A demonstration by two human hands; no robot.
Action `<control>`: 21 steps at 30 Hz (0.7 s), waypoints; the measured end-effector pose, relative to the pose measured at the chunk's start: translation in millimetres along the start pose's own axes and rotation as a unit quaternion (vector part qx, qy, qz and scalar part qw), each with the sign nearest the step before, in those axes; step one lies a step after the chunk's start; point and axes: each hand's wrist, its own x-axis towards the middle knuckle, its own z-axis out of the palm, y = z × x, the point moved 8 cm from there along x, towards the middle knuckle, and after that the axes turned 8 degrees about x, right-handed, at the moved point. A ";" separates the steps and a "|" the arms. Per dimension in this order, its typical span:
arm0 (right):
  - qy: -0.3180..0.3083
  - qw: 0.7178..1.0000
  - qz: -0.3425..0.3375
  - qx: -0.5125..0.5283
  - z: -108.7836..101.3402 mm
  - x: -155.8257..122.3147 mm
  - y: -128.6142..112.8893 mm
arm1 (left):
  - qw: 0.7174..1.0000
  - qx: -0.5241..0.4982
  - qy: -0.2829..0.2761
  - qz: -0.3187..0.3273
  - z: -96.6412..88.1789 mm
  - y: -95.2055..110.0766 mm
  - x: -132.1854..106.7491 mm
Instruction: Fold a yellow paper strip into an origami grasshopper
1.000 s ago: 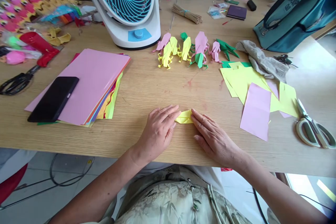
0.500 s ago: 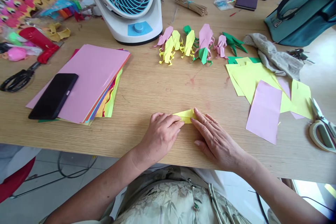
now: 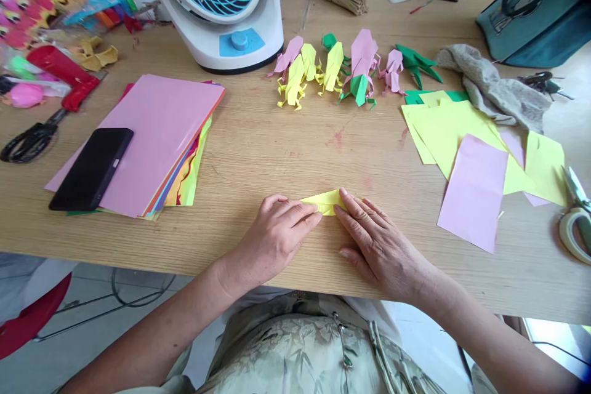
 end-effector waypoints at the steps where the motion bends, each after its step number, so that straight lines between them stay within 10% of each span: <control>1: 0.000 1.000 0.000 -0.001 0.1 0.1 0.1 | 1.000 0.006 -0.002 0.011 -0.3 -0.3 0.3; 7: -0.002 1.000 -0.002 -0.011 0.3 0.7 -0.5 | 0.992 0.062 -0.028 0.108 1.0 -1.7 -4.5; 21: 0.002 1.000 -0.003 -0.003 0.3 0.3 -0.2 | 0.994 0.100 -0.019 0.036 -1.1 -0.2 -2.2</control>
